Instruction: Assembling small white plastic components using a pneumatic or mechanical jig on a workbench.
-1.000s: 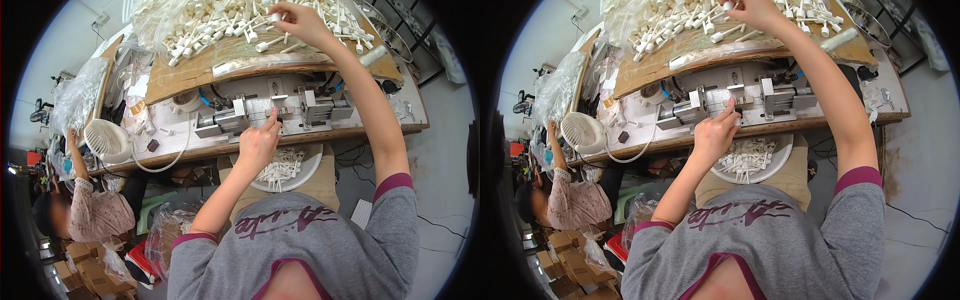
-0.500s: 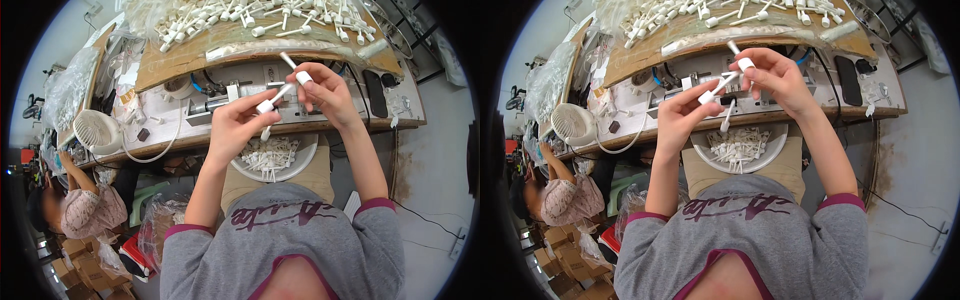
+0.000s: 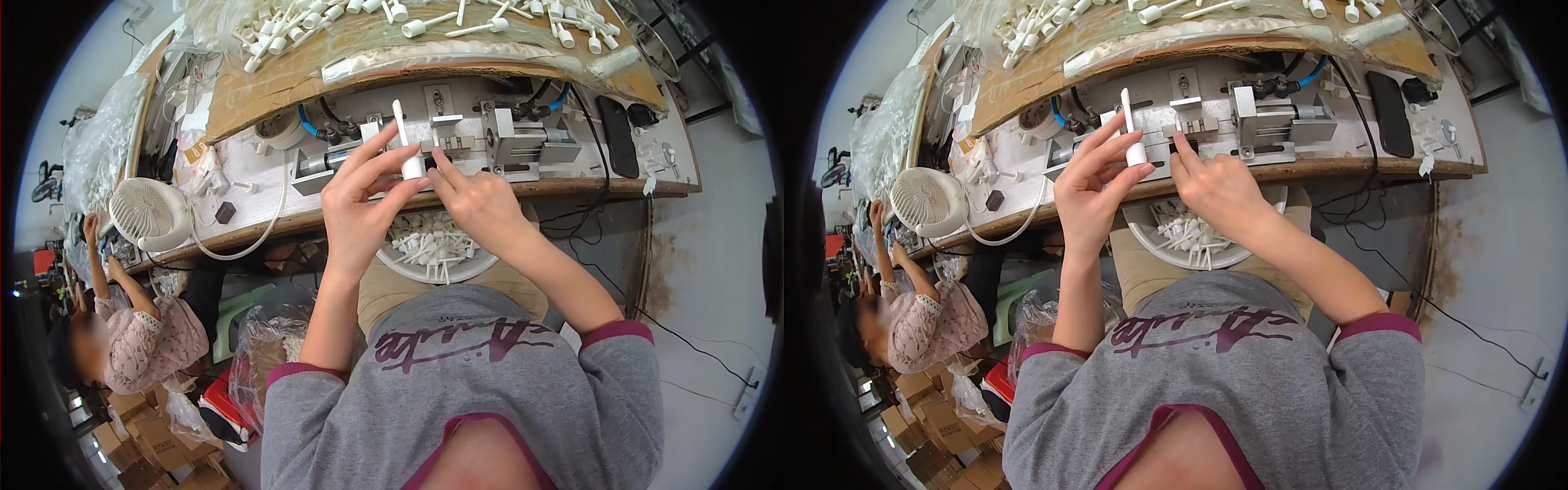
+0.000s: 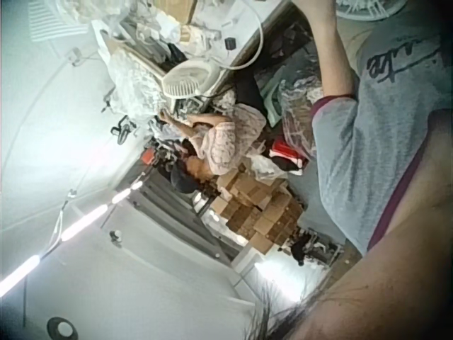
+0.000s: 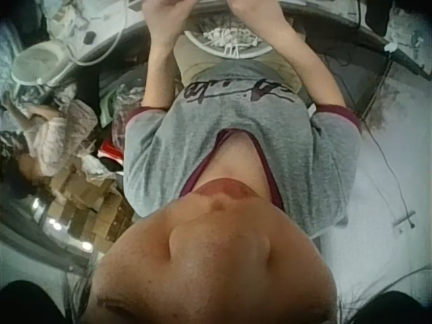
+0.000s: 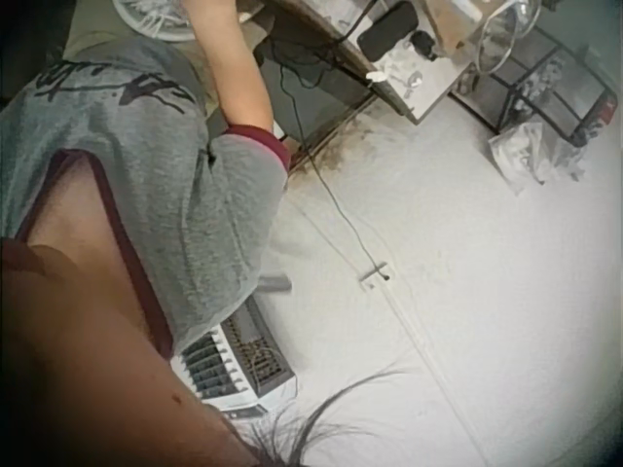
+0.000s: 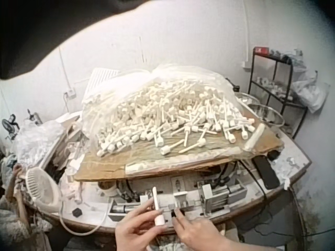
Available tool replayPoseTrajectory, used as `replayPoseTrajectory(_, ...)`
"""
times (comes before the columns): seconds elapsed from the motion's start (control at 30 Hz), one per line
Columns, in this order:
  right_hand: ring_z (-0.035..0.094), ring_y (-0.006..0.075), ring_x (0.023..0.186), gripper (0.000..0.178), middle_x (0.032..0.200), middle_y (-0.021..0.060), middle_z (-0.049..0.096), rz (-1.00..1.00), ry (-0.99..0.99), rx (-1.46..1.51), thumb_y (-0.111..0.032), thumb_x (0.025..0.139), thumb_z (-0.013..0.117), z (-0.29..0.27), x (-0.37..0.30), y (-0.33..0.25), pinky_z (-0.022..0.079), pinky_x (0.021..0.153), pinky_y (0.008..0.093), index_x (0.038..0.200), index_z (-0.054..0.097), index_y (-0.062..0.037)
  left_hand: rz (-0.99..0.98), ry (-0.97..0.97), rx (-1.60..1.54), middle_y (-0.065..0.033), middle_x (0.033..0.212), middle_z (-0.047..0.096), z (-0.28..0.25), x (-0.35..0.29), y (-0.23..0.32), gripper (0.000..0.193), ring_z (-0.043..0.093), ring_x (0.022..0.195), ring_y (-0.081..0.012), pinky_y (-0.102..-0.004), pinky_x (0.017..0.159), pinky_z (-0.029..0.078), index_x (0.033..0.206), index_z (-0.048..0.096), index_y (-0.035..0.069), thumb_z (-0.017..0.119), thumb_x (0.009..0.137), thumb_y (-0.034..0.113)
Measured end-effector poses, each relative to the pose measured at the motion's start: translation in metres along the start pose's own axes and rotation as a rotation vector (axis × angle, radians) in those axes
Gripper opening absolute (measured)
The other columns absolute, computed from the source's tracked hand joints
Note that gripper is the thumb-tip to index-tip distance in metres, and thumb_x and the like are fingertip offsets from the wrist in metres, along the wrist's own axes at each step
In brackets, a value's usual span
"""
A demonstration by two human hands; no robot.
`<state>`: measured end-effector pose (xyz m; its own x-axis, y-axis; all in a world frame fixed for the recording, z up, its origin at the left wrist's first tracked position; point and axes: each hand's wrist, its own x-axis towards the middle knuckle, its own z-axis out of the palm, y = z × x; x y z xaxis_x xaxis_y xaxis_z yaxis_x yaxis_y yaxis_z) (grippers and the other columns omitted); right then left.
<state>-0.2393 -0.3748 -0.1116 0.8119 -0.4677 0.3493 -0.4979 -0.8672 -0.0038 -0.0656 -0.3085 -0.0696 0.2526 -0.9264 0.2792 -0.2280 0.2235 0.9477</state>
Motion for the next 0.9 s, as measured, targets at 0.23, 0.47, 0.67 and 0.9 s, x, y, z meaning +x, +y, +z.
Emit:
replayPoseTrajectory(0.23,0.067,0.0238,0.058,0.034,0.124,0.0240,0.061,-0.005,-0.046,0.006,-0.005,0.071,0.063,-0.003,0.011,0.007,0.054,0.053,0.0318,0.104,0.064,0.0037,0.044,0.037,0.096,-0.0157,0.136,0.051,0.000,-0.001,-0.002,0.036,0.064,0.104,-0.0202,-0.0306,0.082,0.063,0.111,0.069,-0.003,0.072,0.075,-0.010)
replayPoseTrajectory(0.47,0.069,0.0288,0.069,0.032,0.110,0.0150,0.068,0.003,-0.195,0.168,-0.014,0.078,0.068,-0.024,0.028,0.019,0.056,0.062,0.0363,0.108,0.065,-0.0033,0.195,0.028,0.338,-0.0119,0.128,0.061,0.000,-0.006,-0.011,0.037,0.068,0.097,-0.0174,-0.0300,0.078,0.059,0.110,0.070,-0.001,0.076,0.074,-0.004)
replayPoseTrajectory(0.67,0.068,0.0210,0.072,0.021,0.097,0.0082,0.072,0.289,0.286,0.229,-0.024,0.088,0.068,-0.077,0.074,0.093,0.053,0.067,0.0312,0.104,0.071,-0.0109,0.367,-0.004,0.624,-0.0099,0.122,0.066,0.007,-0.012,-0.017,0.035,0.070,0.090,-0.0196,-0.0294,0.077,0.056,0.106,0.072,0.003,0.079,0.072,0.003)
replayPoseTrajectory(0.9,0.065,0.0195,0.081,0.024,0.095,0.0054,0.069,0.052,0.295,0.176,-0.021,0.089,0.068,-0.044,0.087,0.183,0.052,0.072,0.0310,0.109,0.069,-0.0090,0.464,-0.147,0.929,-0.0029,0.117,0.069,0.036,-0.006,-0.041,0.026,0.063,0.057,-0.0216,-0.0293,0.056,0.051,0.098,0.072,0.009,0.077,0.073,0.016)
